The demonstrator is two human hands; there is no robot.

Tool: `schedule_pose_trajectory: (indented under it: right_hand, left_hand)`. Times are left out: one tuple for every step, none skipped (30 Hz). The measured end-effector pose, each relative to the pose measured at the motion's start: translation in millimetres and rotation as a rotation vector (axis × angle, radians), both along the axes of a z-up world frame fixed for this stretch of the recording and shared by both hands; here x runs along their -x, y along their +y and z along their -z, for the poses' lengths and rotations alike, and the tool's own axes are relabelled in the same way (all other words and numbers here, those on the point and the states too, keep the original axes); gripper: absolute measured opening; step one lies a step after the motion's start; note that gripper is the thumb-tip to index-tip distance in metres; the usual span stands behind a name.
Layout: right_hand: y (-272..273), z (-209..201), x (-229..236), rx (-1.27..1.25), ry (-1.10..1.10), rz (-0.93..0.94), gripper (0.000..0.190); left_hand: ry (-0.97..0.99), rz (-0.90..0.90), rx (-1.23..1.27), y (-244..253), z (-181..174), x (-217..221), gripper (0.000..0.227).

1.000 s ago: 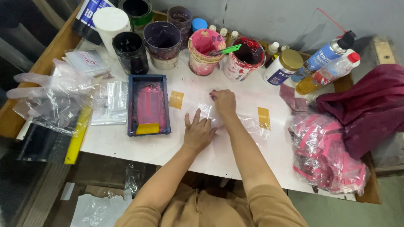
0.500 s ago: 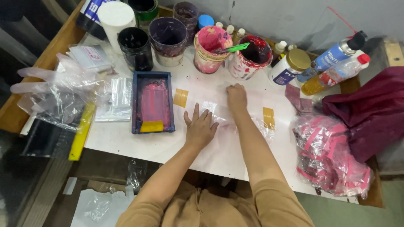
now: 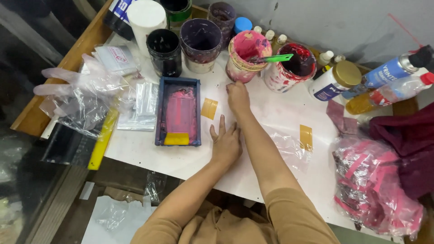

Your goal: The person handles a blue ink tray containing pink ink, using a yellow squeegee to spread the ink. They wipe the tray with a maroon cloth, then pick up a clear plastic sheet and place it on the table. The person smooths the plastic sheet and positions the ink tray on top of it.

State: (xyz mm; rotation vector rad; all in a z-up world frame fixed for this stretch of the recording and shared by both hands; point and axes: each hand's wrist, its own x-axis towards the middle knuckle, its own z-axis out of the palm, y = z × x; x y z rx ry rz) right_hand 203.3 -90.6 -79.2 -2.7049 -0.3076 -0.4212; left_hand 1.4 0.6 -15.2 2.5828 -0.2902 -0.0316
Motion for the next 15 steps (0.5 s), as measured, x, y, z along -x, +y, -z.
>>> schedule_pose_trajectory:
  right_hand:
    - [5.4, -2.9, 0.5, -0.001, 0.003, -0.003, 0.019]
    - [11.5, -6.9, -0.2, 0.005, -0.017, -0.020, 0.020]
    - [17.4, -11.1, -0.7, 0.011, -0.036, -0.037, 0.020]
    - [19.1, -0.5, -11.7, 0.007, -0.035, -0.041, 0.020]
    - [20.9, 10.1, -22.5, 0.034, -0.062, -0.071, 0.020]
    - [22.1, 19.9, -34.5, 0.064, -0.090, -0.101, 0.021]
    - [27.5, 14.1, -34.9, 0.062, -0.092, -0.104, 0.021]
    - [31.4, 8.0, -34.8, 0.047, -0.085, -0.139, 0.022]
    - [35.0, 2.1, -34.5, 0.032, -0.079, -0.174, 0.023]
    - [33.4, -3.4, -31.9, 0.032, -0.074, -0.174, 0.023]
    - [31.6, -8.9, -29.2, 0.087, -0.077, -0.234, 0.023]
    - [28.5, -16.5, -28.8, 0.143, -0.085, -0.290, 0.025]
    - [24.1, -7.4, -31.4, 0.144, -0.085, -0.286, 0.025]
    - [18.9, 0.4, -34.6, 0.163, -0.096, -0.353, 0.023]
    - [13.6, 8.2, -37.4, 0.182, -0.106, -0.421, 0.024]
  left_hand:
    - [0.003, -0.003, -0.001, -1.3, 4.9, -0.6, 0.040]
    - [-0.004, -0.001, 0.001, -1.7, 9.2, -2.4, 0.042]
    - [-0.010, 0.001, 0.003, -2.1, 13.4, -4.0, 0.045]
    - [-0.009, -0.003, -0.001, -1.4, 10.2, -3.3, 0.045]
    - [0.003, 0.000, 0.007, -0.8, 6.9, -2.4, 0.047]
    - [0.013, 0.003, 0.016, -0.8, 3.3, -2.6, 0.050]
    - [0.012, -0.001, 0.015, 0.8, 0.0, -1.4, 0.050]
    - [0.002, 0.004, 0.029, 1.5, -3.3, 0.2, 0.048]
    - [-0.007, 0.010, 0.043, 1.9, -6.5, 1.9, 0.047]
    - [-0.002, 0.010, 0.044, 2.5, -3.4, 1.5, 0.047]
    - [-0.012, 0.015, 0.023, 2.9, -0.3, 1.2, 0.044]
    - [-0.027, 0.025, 0.003, 3.0, 2.1, -1.2, 0.041]
    - [-0.027, 0.029, 0.003, 3.1, 1.7, -0.8, 0.041]
    - [0.001, 0.023, 0.002, 2.8, 0.8, -1.1, 0.042]
    - [0.028, 0.016, 0.000, 2.5, -0.3, -0.9, 0.044]
